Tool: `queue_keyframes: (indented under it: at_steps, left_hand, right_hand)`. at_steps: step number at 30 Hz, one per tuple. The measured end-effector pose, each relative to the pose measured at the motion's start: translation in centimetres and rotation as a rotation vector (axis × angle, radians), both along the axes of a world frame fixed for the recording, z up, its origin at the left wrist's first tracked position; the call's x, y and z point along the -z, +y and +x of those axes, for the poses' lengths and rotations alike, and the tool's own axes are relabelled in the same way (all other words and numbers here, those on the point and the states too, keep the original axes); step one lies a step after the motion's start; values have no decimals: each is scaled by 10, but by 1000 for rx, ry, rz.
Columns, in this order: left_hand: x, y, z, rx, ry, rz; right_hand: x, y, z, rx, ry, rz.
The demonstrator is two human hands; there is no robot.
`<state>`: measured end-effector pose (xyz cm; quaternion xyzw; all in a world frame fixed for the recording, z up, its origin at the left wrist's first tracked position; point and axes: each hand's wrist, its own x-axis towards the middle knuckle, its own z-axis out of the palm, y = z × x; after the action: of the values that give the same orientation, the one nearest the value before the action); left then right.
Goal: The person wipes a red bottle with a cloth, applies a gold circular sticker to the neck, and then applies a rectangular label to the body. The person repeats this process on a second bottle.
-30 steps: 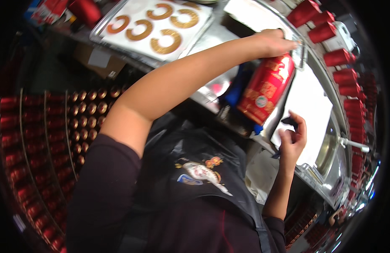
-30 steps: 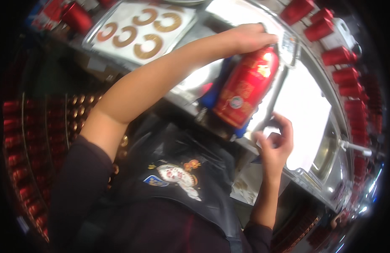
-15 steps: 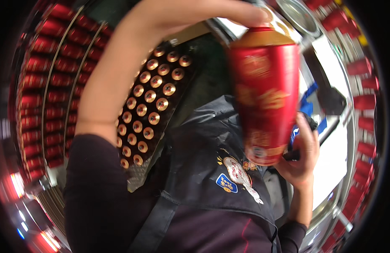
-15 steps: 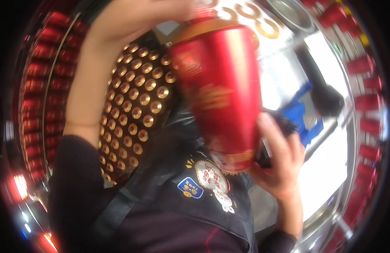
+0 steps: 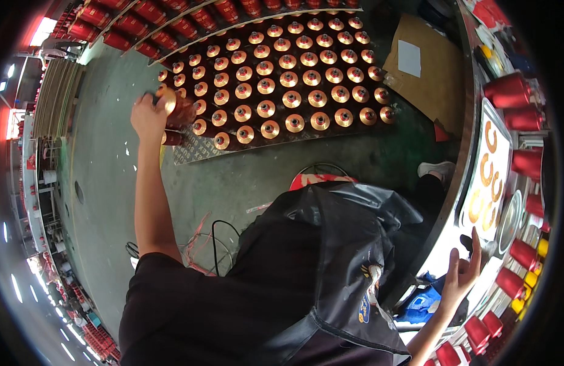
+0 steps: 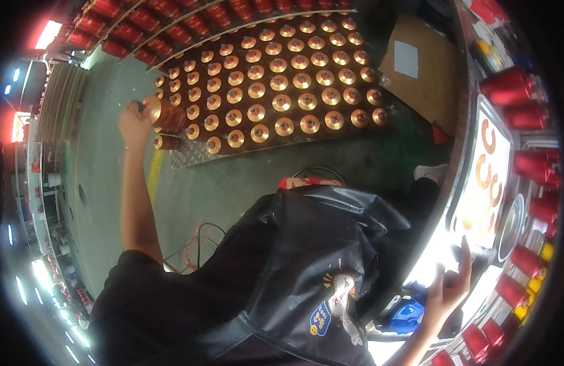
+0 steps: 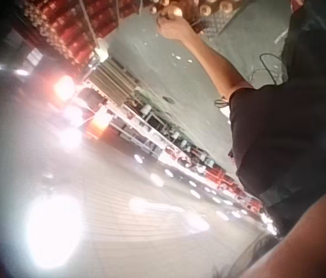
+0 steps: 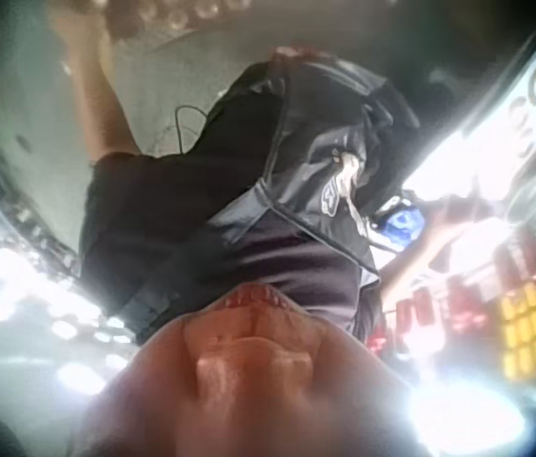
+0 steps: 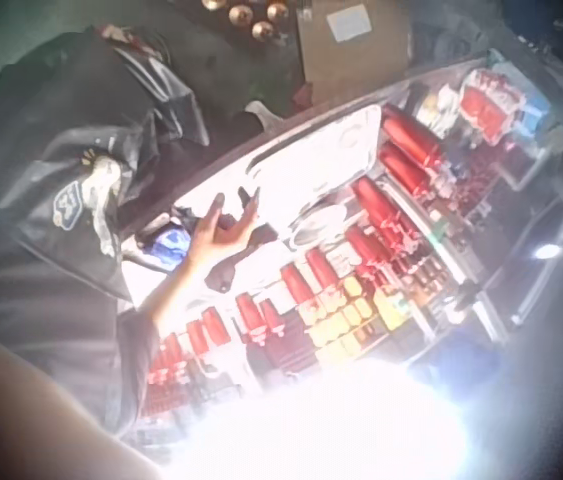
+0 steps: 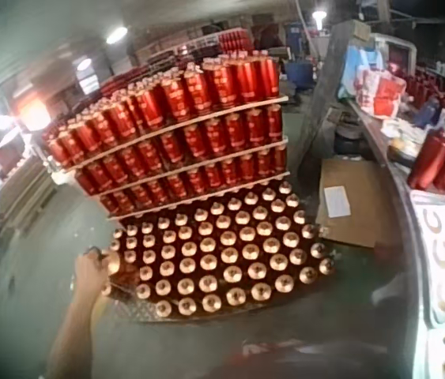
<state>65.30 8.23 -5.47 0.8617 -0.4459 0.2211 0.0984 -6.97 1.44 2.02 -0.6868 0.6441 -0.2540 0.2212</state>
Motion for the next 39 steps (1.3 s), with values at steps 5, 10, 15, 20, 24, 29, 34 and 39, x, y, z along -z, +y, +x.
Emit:
queue_keyframes:
  at_steps: [5, 10, 15, 20, 24, 29, 34, 39]
  left_hand:
    - [119, 75, 98, -520, 209, 190]
    - [213, 103, 126, -766, 342, 202]
    - [267, 110, 164, -829, 336, 206]
    - [314, 117, 212, -808, 442, 82]
    - [366, 127, 243, -744, 451, 100]
    - [438, 146, 282, -660, 522, 134]
    - [426, 142, 306, -266, -13, 844]
    - [347, 23, 169, -581, 562, -250]
  right_hand:
    - [3, -14, 6, 76, 30, -18]
    - [2, -37, 24, 21, 176, -19]
    - [8, -46, 18, 13, 327, 13]
    - [8, -51, 5, 18, 456, 20]
    - [2, -49, 12, 61, 456, 58]
    - [-5, -44, 32, 155, 500, 137]
    - [-1, -13, 41, 295, 372, -18]
    - [6, 51, 23, 566, 352, -234]
